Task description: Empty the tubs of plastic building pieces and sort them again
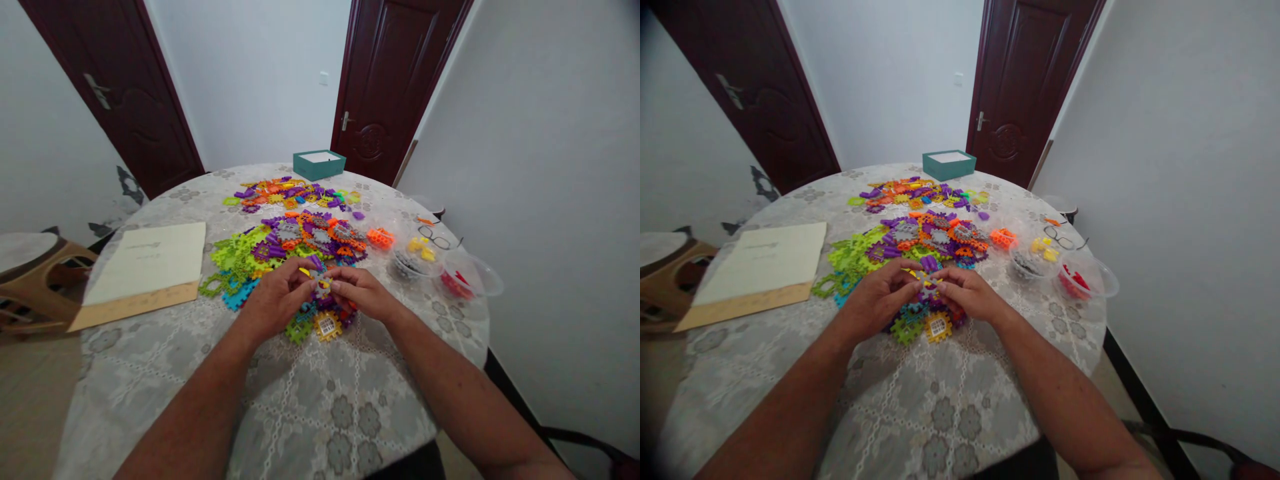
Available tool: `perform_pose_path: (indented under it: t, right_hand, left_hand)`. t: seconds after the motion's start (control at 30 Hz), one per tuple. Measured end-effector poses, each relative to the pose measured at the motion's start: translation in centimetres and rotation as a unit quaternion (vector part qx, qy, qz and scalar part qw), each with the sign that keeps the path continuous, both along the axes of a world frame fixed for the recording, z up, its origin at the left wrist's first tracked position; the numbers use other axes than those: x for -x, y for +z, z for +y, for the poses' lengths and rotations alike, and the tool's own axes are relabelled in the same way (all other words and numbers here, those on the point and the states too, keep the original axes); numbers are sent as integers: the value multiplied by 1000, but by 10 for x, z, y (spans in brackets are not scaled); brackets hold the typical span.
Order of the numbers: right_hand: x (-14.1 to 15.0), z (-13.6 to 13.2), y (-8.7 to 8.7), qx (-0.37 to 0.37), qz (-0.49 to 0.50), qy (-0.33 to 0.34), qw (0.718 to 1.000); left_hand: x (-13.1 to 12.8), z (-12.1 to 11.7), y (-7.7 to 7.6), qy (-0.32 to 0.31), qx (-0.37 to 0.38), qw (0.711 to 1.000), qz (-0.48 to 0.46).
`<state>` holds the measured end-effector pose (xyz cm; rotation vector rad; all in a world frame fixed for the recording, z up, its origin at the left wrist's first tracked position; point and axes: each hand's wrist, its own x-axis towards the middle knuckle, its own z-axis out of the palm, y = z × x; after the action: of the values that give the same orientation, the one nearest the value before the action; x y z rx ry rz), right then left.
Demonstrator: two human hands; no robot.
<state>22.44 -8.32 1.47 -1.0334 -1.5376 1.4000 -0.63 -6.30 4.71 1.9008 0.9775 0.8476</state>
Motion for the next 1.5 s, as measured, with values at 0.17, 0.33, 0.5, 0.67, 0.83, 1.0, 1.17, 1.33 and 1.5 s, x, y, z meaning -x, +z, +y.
perform_pose_path:
  t: [0.17,0.33,0.5,0.67,0.83,1.0,1.17,1.33,1.5]
  right_hand:
    - [-2,7,-8,34,99,-41,994]
    - [-2,9,-9,34,125,-56,990]
    - [-3,11,-8,-4,101,-81,992]
    - [-7,11,-3,-28,68,-81,994]
    - [-18,15,0,-54,68,-113,990]
    - [-33,17,7,-125,39,-185,974]
    - [-69,5,28,-296,-136,-424,845]
    - [-121,-1,33,-352,-345,-537,685]
    - [-145,2,19,-281,-459,-540,647]
  left_hand:
    - [3,6,-6,16,61,998,-27]
    - [3,6,-5,22,52,998,-23]
    - [2,4,2,26,40,999,-10]
    - [5,6,1,24,5,999,27]
    - [7,10,-2,35,-49,997,58]
    - [6,14,-6,84,-68,992,70]
    - [3,16,-15,136,-77,987,27]
    - [-1,18,-28,189,-120,975,-13]
    - [-1,21,-35,233,-158,959,-20]
